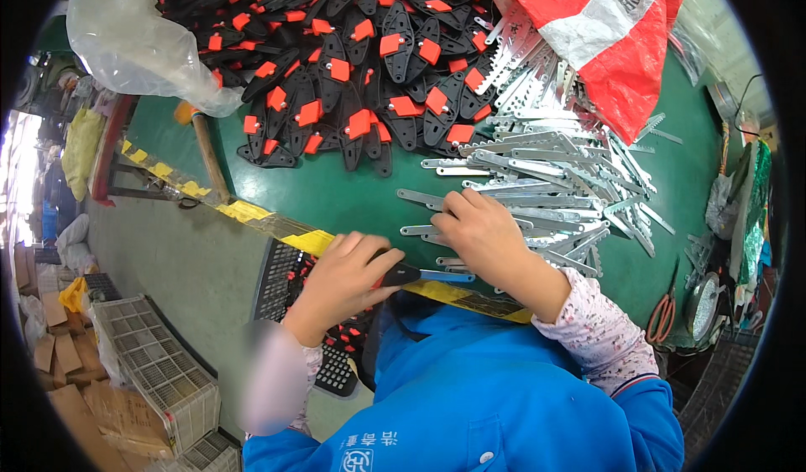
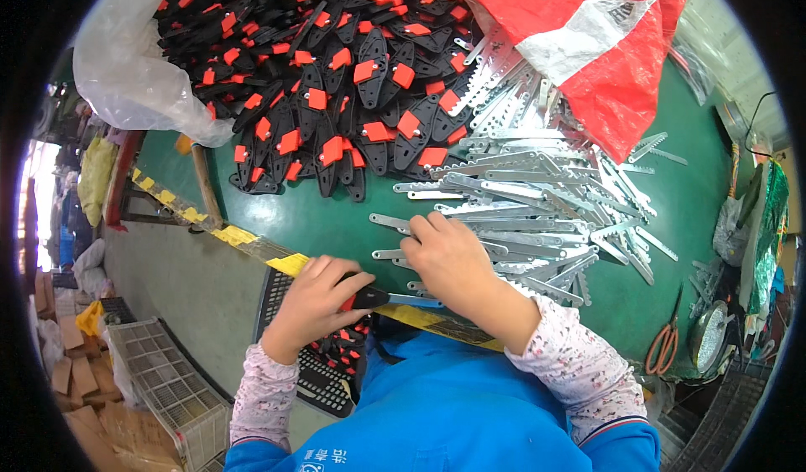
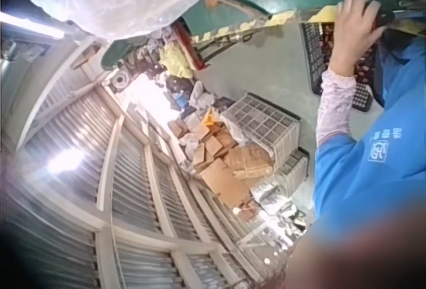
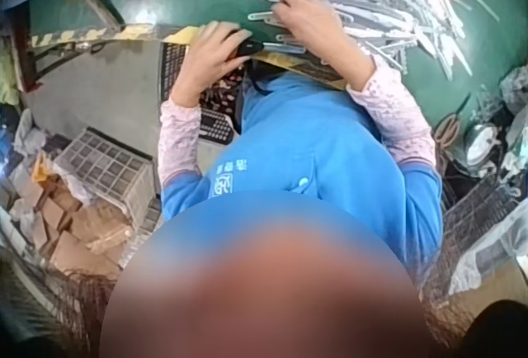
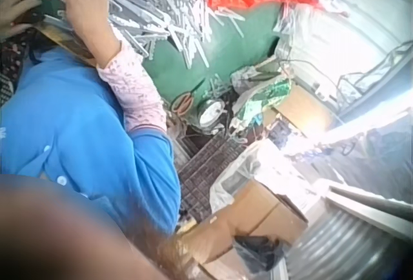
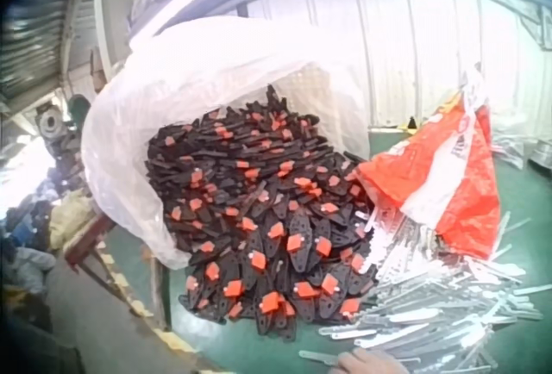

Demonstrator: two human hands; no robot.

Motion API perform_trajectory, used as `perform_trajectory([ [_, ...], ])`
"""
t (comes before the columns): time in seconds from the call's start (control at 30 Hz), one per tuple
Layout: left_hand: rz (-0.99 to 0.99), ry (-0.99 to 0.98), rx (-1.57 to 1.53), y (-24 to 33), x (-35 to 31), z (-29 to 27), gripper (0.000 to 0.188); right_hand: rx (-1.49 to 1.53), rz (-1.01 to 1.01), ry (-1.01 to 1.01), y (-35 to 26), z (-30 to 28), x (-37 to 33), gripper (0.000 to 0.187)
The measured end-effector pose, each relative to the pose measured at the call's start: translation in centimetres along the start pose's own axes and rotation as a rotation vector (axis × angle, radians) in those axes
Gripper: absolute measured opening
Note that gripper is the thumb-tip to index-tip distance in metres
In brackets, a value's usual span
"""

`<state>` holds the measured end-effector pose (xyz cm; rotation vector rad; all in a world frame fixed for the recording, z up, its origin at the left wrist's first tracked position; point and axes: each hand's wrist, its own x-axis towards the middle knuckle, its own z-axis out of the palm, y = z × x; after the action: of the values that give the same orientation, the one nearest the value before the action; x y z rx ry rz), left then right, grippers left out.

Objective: The person repeatedly picks a black plastic clip with a red insert and a serrated metal blade from piles on a green worktable, inserts the blade into the clip, and places the assembled unit into a black basket. The person continues this one-at-a-time assembly throughout the clip.

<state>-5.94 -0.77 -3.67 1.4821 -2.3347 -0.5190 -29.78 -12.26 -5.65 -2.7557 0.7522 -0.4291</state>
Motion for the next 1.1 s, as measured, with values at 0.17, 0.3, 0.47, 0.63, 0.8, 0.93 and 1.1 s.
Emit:
perform_trajectory([
  [0.17,-0.025,0.163,-0.063,-1.4,2.0,-0.3,0.049,0.088,0.104,0.178,1.2,0.4,1.5,0.013],
  [0.3,-0.360,0.517,-0.042,-5.9,5.8,-1.3,0.045,0.465,0.232,0.327,1.1,-2.2,2.3,0.018],
  [0.47,-0.566,0.510,0.164,-8.6,9.7,-1.1,0.062,1.137,0.539,0.376,0.4,-2.7,1.8,0.030],
  [0.63,-0.796,0.472,-0.356,-5.9,8.2,-1.8,0.063,0.827,0.578,0.105,1.7,-3.3,-1.0,0.017],
  [0.8,-0.833,0.377,-0.165,-4.5,3.5,-1.3,0.051,0.293,0.209,0.150,2.2,-2.4,-2.3,0.023],
  [0.93,-0.229,0.394,0.374,-6.4,3.0,-3.5,0.052,0.064,0.153,0.132,1.9,-2.1,-2.2,0.026],
  [1.1,-0.073,0.128,0.479,-7.7,3.7,-3.6,0.061,0.083,0.236,0.189,1.8,-1.5,-2.0,0.021],
])
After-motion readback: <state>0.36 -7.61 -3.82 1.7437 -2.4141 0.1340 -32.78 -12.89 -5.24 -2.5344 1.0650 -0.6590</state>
